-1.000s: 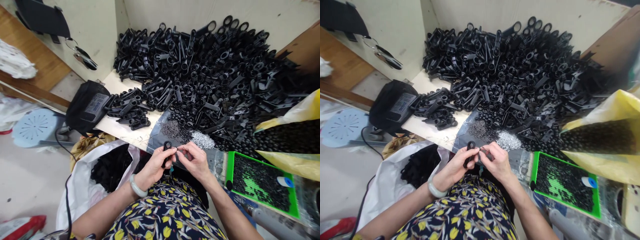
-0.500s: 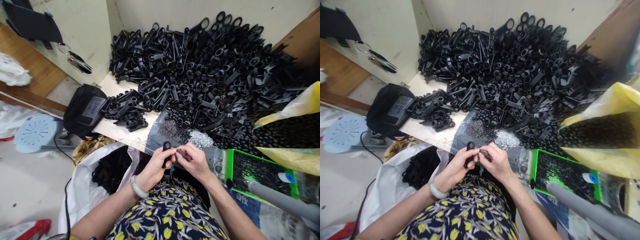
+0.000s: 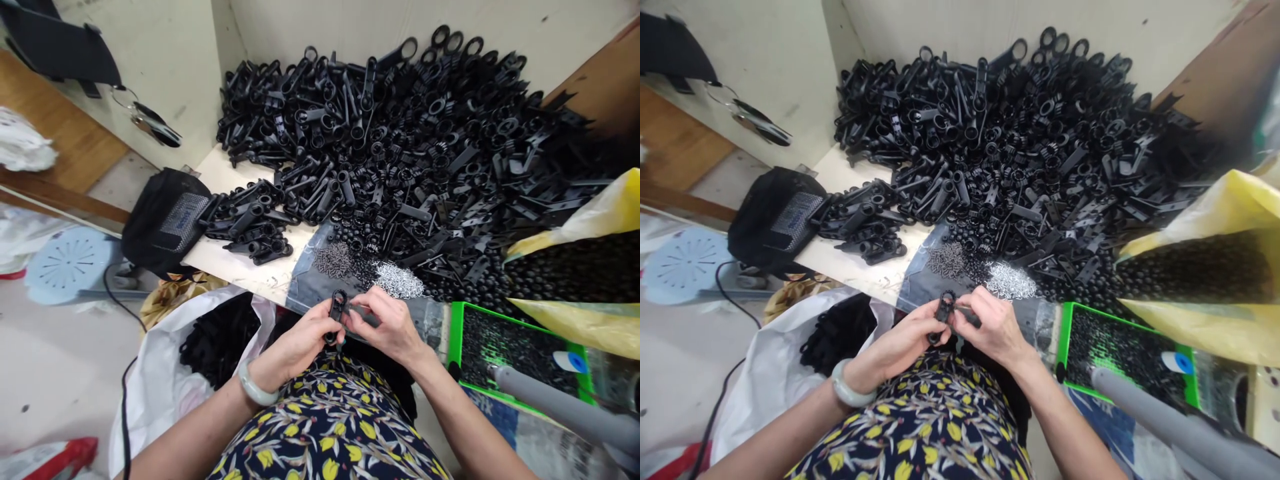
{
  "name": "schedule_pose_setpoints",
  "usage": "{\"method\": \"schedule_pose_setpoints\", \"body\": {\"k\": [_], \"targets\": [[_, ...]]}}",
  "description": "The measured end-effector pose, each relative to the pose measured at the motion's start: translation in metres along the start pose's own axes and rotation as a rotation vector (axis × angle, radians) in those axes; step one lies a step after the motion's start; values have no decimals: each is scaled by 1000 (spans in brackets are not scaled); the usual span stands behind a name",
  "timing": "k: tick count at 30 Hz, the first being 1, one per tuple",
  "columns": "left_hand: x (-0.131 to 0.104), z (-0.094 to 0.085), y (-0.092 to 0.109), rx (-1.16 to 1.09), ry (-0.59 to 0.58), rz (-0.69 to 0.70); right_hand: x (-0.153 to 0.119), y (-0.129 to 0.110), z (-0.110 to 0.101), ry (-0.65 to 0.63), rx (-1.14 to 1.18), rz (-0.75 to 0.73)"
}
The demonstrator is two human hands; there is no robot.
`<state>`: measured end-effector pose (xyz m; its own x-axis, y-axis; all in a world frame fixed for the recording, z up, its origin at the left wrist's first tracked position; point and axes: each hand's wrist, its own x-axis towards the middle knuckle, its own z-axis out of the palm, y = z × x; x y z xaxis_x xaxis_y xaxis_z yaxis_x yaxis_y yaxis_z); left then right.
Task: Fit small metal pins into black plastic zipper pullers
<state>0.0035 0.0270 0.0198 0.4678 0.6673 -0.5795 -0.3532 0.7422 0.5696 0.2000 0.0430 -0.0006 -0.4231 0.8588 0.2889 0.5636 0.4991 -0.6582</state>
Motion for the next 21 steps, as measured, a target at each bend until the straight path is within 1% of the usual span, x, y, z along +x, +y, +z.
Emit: {"method": "schedule_pose_setpoints", "body": {"k": [5, 9, 12, 15, 21], "targets": [[-3, 0, -1, 64, 33, 22, 2, 1, 3, -66, -84, -77], [-3, 0, -2, 131, 23, 32, 1, 3, 3, -100, -143, -95], [-4, 1, -2, 167, 43, 32, 1, 3, 3, -139, -193, -100], [-5, 1, 0, 236, 74, 46, 0, 2, 2, -165, -185, -96], [-4, -5, -4, 320, 54, 128, -3, -1, 5, -178, -124, -91]]}}
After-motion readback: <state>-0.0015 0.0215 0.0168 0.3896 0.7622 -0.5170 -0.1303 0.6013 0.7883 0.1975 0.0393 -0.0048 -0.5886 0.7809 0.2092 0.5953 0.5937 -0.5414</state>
